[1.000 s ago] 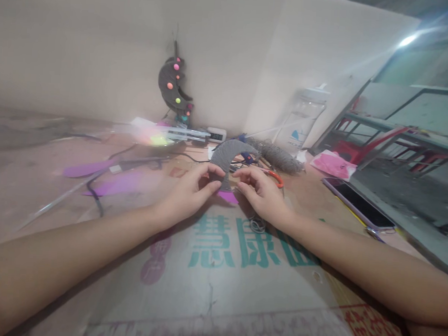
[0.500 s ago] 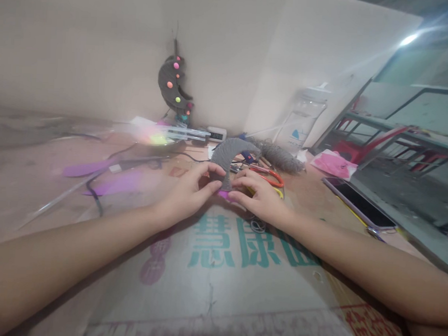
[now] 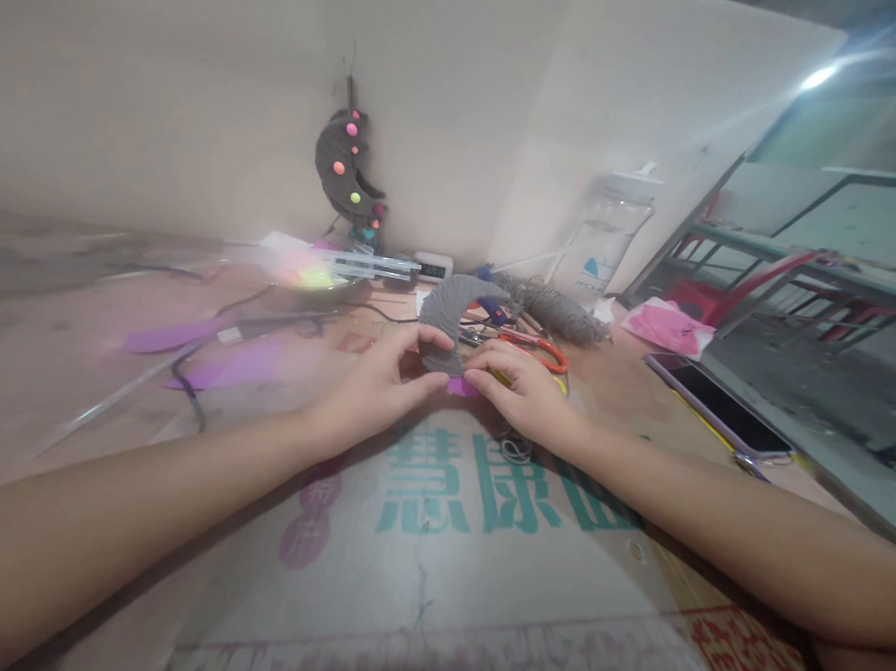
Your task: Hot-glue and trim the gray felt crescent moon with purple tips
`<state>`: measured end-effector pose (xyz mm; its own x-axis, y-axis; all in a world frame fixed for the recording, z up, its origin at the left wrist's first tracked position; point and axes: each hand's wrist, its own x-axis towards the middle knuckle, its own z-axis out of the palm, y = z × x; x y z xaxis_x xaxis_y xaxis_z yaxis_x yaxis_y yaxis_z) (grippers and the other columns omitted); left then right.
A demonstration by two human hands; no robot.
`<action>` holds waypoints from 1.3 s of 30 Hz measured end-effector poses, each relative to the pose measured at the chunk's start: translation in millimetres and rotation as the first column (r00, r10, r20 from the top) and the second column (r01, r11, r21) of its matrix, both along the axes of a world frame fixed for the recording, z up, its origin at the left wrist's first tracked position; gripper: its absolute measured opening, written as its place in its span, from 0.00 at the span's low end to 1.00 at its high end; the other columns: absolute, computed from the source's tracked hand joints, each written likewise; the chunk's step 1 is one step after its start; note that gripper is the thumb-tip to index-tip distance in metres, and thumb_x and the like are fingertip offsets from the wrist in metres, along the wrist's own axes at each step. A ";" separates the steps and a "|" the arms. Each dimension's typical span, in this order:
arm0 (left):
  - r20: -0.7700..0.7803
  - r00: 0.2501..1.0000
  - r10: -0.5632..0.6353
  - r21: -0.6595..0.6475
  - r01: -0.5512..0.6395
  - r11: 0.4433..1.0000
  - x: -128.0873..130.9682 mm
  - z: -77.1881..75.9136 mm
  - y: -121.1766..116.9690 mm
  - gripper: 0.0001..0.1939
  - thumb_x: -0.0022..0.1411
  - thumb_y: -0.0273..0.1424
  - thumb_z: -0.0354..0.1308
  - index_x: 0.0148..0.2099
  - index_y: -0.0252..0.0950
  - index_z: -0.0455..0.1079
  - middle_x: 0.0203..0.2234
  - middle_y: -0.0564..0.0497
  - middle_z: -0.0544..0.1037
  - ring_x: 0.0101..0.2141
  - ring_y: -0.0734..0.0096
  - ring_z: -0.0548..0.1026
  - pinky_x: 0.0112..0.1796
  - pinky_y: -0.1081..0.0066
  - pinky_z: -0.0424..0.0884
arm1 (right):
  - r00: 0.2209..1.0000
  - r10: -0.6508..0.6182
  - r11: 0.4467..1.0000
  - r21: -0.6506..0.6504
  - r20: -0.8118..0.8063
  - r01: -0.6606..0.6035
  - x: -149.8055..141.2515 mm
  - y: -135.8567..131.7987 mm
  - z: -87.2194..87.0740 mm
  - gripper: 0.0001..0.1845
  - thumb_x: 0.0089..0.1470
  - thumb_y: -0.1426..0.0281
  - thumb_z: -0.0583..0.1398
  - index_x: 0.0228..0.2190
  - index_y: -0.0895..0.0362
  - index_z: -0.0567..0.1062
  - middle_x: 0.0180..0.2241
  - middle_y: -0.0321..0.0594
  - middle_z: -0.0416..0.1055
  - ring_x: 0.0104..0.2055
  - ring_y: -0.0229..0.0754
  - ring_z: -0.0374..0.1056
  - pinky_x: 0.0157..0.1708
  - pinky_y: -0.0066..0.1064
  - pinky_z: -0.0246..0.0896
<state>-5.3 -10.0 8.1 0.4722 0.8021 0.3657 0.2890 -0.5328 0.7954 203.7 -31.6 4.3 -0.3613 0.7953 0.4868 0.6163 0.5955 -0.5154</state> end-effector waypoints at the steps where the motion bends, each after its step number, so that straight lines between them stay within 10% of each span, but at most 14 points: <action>1: 0.002 1.000 -0.002 0.001 0.002 1.000 -0.1 -0.1 -0.2 0.14 0.59 0.29 0.59 0.48 0.37 0.67 0.36 0.51 0.74 0.39 0.66 0.73 0.36 0.68 0.67 | 1.000 -0.002 1.000 -0.002 0.000 0.002 0.3 -0.1 0.1 0.10 0.61 0.72 0.57 0.28 0.56 0.75 0.33 0.39 0.72 0.39 0.41 0.68 0.42 0.35 0.61; 39: 0.107 0.994 -0.032 -0.022 0.034 0.999 -0.1 -11.6 7.5 0.11 0.61 0.33 0.59 0.45 0.38 0.64 0.40 0.50 0.72 0.37 0.71 0.71 0.39 0.68 0.68 | 0.999 0.041 0.998 0.051 0.000 -0.041 -2.5 -3.3 1.1 0.06 0.58 0.71 0.60 0.28 0.57 0.74 0.31 0.39 0.73 0.35 0.39 0.69 0.40 0.33 0.63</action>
